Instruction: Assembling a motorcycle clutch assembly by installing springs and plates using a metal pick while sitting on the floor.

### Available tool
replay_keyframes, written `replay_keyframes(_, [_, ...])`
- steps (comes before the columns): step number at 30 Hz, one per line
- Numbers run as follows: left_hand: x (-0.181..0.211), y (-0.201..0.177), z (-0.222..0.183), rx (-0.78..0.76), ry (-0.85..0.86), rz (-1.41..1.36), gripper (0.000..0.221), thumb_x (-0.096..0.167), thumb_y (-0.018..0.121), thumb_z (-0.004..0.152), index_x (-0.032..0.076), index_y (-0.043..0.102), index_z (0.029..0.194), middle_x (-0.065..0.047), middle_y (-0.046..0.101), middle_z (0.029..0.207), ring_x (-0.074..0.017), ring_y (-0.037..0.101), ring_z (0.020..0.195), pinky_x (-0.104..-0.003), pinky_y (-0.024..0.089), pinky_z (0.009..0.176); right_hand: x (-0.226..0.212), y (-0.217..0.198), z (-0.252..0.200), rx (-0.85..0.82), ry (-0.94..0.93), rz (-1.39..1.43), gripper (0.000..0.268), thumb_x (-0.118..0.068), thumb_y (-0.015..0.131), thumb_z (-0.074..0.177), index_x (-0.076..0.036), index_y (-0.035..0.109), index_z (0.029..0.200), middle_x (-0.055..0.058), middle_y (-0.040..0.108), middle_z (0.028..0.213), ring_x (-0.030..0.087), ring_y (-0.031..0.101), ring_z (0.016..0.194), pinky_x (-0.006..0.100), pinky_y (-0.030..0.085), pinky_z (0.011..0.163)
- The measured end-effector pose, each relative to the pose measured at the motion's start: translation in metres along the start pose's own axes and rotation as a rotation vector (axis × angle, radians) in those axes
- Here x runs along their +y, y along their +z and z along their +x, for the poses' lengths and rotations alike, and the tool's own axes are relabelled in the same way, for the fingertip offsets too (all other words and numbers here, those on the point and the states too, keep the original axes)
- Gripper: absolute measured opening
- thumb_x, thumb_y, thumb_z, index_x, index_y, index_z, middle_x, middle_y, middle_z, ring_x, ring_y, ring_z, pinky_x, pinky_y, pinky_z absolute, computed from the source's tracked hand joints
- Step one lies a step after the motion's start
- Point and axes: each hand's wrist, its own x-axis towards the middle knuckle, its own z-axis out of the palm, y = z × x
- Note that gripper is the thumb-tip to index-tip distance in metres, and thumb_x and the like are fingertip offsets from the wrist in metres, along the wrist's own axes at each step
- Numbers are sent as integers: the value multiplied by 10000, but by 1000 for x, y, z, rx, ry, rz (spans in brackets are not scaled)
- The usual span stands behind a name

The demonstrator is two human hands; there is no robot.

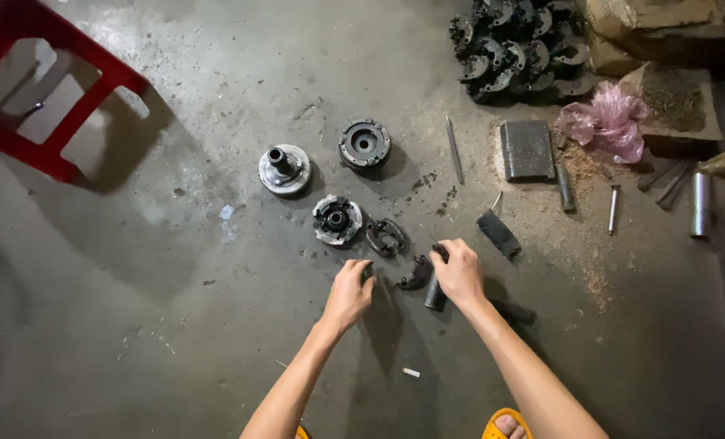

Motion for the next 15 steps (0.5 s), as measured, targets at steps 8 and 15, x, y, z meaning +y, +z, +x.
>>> replay_keyframes(8, [24,-15,-4,-14,-3,-94,358,142,683,909,-4,677,1236,-214,673,1144,-425,694,1080,-449,614,877,-8,43,51,-84,-111,-129,323,-393,754,866,-148,750,1076,81,711,995,325,738,925,439,604,776])
replay_keyframes(15, [13,-6,-3,28,-5,-137,324,116,711,887,-10,705,1185,-223,698,1076,-425,713,1025,-447,626,827,-44,55,69,-208,-87,-185,418,-416,759,809,-170,706,1143,71,647,1139,387,733,954,516,609,831])
